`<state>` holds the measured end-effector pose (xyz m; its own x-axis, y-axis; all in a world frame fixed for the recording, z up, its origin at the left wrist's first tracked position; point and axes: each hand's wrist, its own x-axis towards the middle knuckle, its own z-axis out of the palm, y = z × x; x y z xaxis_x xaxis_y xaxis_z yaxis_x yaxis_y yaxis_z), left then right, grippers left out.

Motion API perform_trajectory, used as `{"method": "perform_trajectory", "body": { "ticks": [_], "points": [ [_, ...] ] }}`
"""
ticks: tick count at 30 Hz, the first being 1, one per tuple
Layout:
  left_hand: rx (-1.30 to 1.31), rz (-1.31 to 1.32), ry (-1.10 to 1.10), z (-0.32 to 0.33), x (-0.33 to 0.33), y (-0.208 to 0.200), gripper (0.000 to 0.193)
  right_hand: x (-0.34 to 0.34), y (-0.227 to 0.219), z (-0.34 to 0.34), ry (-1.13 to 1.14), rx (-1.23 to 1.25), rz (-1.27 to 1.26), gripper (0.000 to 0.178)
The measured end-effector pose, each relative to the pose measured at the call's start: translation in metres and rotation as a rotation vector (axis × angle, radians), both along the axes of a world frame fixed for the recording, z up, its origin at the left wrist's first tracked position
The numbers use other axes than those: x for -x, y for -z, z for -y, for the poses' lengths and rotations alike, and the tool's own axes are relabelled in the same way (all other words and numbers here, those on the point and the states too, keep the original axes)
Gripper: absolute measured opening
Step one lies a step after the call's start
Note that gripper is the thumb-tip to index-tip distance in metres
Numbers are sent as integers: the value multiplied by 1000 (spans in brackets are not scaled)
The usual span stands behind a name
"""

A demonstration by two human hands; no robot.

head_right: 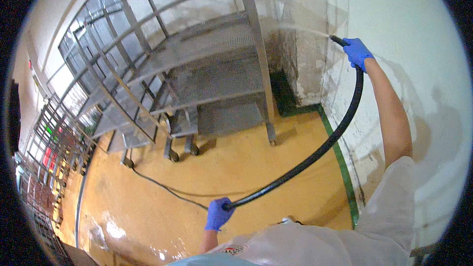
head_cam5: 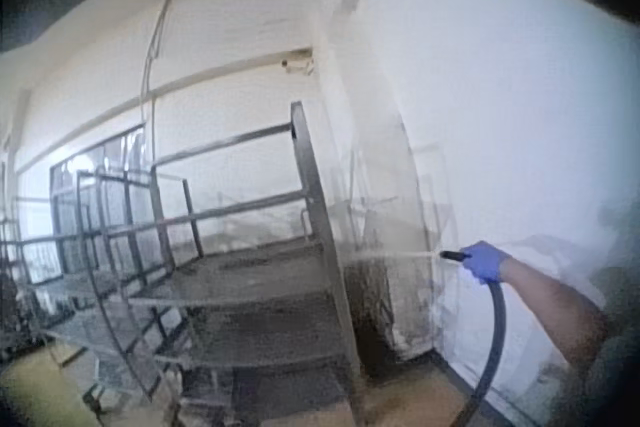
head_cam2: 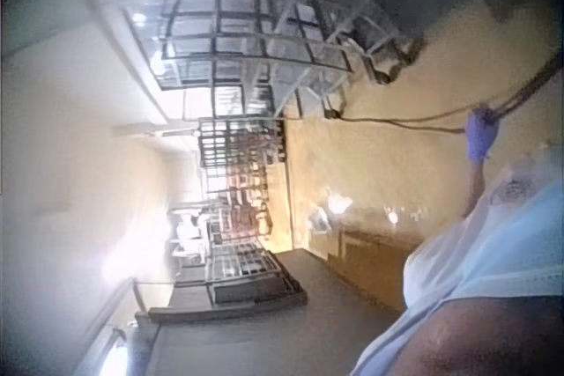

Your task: The person uses a high-pressure water hose to clean a yellow industrial floor. They systematically spray the floor surface and the base of metal shelving units, moving the nozzle back and forth to remove dirt and debris.

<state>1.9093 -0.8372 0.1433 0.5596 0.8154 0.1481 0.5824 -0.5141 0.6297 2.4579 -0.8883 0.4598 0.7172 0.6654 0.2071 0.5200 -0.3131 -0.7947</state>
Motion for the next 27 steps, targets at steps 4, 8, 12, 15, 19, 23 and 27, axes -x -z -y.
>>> {"method": "perform_trajectory", "body": {
  "ticks": [4,8,12,15,19,23,27],
  "points": [
    [34,-40,-10,5,-1,-4,13,-16,23,11,-27,201,-62,26],
    [63,-68,-32,13,4,-5,11,-24,43,10,-12,217,49,25],
    [70,2,-39,26,10,14,15,-33,102,7,-55,458,-149,18],
    [122,47,-23,39,-2,13,13,-122,170,55,-42,510,-194,29],
    [115,-85,-136,47,27,15,12,-82,254,28,-88,754,-344,19],
    [117,-93,-168,50,43,20,13,-40,308,26,-205,920,-454,17],
    [112,-78,-234,56,50,9,11,-32,300,-1,-306,807,-356,14]
  ]
}}
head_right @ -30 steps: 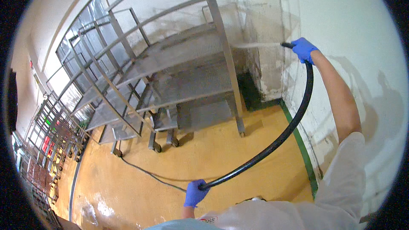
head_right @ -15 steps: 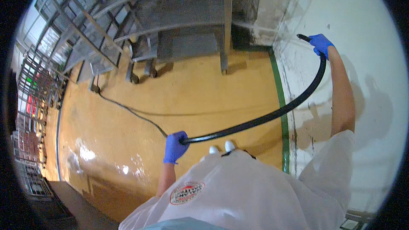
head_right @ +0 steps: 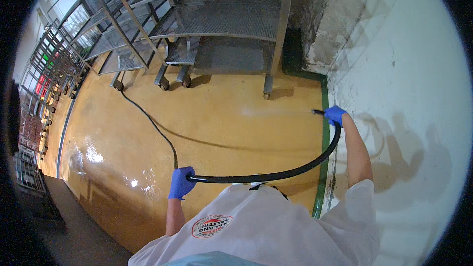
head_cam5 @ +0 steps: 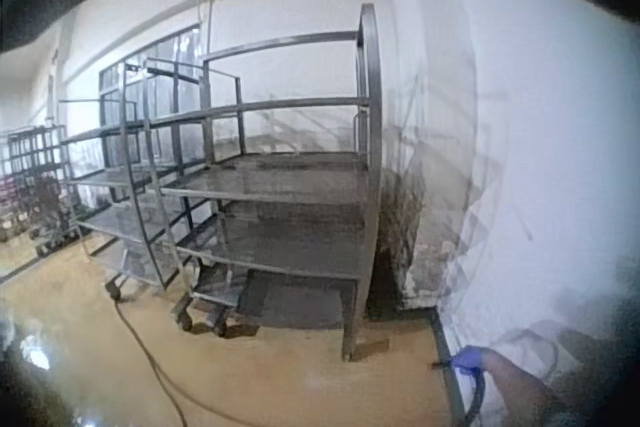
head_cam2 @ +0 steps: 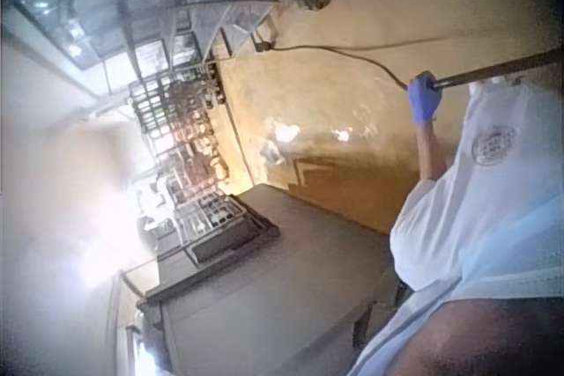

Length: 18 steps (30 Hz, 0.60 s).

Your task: The person uses a high-pressure water hose to clean a yellow industrial floor. They systematically spray the floor surface and the base of metal shelving units, moving the nozzle back and forth to remove dirt and debris.

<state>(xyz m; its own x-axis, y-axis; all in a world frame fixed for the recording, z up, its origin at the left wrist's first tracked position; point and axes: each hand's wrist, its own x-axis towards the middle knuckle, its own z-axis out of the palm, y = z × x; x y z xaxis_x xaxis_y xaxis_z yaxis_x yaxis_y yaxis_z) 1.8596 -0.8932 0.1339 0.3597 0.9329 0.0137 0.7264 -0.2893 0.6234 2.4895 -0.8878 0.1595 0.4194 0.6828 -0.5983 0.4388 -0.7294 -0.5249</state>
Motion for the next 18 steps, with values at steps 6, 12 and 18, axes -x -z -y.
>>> {"method": "perform_trajectory", "body": {
  "ticks": [6,12,18],
  "points": [
    [-63,-20,-6,-6,-7,-1,11,-57,-27,-63,-272,-298,379,12],
    [-60,-44,-51,5,5,1,20,-9,36,-42,-25,-34,-18,9],
    [19,-67,-59,5,5,7,27,29,-95,-58,-265,-406,361,40]
  ]
}}
